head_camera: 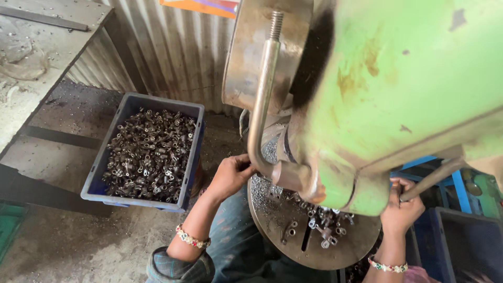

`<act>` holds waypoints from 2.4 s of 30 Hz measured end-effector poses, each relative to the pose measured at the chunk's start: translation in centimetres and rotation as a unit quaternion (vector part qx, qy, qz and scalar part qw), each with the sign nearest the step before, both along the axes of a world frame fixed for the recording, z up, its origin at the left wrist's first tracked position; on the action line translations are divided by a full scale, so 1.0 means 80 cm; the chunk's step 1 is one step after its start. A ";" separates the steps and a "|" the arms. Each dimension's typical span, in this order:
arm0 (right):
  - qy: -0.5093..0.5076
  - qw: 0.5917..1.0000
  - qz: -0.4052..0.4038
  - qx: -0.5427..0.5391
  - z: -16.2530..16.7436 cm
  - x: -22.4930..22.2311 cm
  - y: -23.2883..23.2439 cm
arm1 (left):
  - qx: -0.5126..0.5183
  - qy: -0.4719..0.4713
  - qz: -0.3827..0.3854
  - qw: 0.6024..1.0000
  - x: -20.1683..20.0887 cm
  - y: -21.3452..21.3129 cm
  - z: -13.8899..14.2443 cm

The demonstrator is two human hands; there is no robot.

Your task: The person sits at a bench drill press and drills small metal fittings one at a time, holding each part against the rotating bit while operating the machine lever. Drilled parts are placed on the machine table and accumulate in a nearby bin of finished pieces.

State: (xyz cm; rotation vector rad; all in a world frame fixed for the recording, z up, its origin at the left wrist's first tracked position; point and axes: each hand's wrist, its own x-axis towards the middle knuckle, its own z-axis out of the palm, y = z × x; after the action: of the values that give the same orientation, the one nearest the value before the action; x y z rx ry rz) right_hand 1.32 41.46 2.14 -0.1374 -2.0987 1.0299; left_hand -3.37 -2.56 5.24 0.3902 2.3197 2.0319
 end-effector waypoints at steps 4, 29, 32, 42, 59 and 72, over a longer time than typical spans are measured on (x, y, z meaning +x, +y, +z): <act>0.017 0.998 0.027 -0.049 -0.013 -0.005 0.014 | -0.161 -0.011 0.030 0.986 0.008 0.000 0.024; -0.071 0.981 -0.032 0.180 0.097 -0.204 -0.022 | 0.142 -0.203 -0.122 0.961 -0.031 0.025 -0.058; -0.055 0.969 -0.041 0.238 0.089 -0.162 -0.015 | 0.148 -0.193 -0.110 0.964 -0.025 0.025 -0.062; -0.111 0.965 0.203 -0.124 0.059 0.052 0.009 | 0.456 -0.133 0.302 0.826 0.055 -0.017 -0.074; 0.035 0.990 0.131 -0.030 -0.014 0.002 0.029 | -0.388 0.264 0.060 0.881 0.184 0.128 -0.064; 0.055 0.993 0.086 -0.056 0.007 0.006 -0.003 | 0.043 0.093 0.232 0.967 0.108 0.037 -0.008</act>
State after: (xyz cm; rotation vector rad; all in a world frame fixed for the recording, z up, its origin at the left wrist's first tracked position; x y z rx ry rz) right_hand 1.81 41.22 2.68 0.0460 -1.9792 1.2303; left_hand 5.24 0.40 4.59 0.0350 2.6430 2.3944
